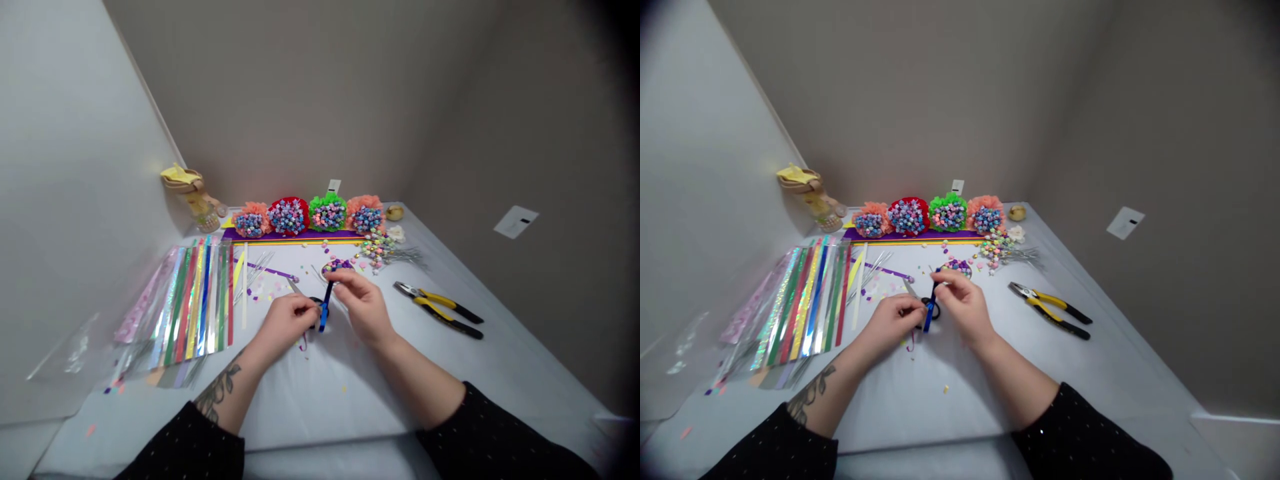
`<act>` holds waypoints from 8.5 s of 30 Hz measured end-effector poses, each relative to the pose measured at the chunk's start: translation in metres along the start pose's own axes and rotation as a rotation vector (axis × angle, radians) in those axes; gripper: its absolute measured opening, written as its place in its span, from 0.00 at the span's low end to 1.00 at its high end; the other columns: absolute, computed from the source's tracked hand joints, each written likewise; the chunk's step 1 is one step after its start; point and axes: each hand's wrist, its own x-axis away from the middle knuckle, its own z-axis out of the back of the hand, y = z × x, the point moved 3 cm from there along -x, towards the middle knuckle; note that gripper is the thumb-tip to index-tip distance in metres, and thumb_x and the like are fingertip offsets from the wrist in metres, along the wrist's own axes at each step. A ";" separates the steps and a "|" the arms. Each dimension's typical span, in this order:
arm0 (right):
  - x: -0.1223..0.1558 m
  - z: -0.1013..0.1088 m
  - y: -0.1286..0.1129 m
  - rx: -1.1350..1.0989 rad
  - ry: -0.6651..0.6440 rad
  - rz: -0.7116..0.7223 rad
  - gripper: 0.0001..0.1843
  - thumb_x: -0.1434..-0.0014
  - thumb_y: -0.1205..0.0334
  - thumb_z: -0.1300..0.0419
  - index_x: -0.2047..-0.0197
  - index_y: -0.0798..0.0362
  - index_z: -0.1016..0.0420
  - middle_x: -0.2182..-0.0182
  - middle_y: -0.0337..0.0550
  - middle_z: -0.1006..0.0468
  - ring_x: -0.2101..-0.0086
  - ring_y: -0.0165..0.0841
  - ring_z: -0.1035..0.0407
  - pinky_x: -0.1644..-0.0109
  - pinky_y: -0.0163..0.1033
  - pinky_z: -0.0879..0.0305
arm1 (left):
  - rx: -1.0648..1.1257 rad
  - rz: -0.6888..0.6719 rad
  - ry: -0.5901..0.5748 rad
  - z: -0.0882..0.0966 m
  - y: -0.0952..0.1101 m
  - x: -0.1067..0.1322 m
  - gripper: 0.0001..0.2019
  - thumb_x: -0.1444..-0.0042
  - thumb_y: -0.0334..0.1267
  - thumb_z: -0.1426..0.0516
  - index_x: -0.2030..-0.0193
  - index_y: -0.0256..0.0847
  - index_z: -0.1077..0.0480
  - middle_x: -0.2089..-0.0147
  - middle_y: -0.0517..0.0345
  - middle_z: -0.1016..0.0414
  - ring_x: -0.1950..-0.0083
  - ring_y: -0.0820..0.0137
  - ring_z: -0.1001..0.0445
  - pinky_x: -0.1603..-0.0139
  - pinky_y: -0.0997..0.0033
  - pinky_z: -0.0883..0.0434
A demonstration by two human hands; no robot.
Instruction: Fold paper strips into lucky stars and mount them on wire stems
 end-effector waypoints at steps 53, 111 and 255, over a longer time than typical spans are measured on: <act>0.010 -0.018 0.017 -0.176 -0.198 -0.398 0.12 0.49 0.55 0.36 0.73 0.54 0.31 0.83 0.32 0.36 0.82 0.24 0.46 0.77 0.32 0.51 | -0.185 -0.136 0.178 0.014 0.014 0.005 0.07 0.46 0.32 0.45 0.69 0.40 0.26 0.71 0.59 0.25 0.69 0.72 0.30 0.66 0.73 0.35; 0.017 -0.022 0.021 -0.284 -0.259 -0.538 0.09 0.53 0.60 0.35 0.72 0.55 0.29 0.79 0.34 0.33 0.79 0.24 0.45 0.75 0.32 0.50 | -0.105 -0.025 0.125 0.014 0.019 0.015 0.07 0.46 0.34 0.46 0.71 0.40 0.28 0.72 0.59 0.28 0.72 0.73 0.33 0.72 0.75 0.37; 0.019 -0.019 0.021 -0.274 -0.297 -0.561 0.15 0.50 0.53 0.35 0.73 0.56 0.31 0.83 0.32 0.37 0.82 0.22 0.48 0.78 0.31 0.54 | -0.076 0.023 0.173 0.012 0.020 0.017 0.07 0.44 0.33 0.48 0.71 0.38 0.33 0.71 0.60 0.32 0.71 0.74 0.34 0.71 0.77 0.37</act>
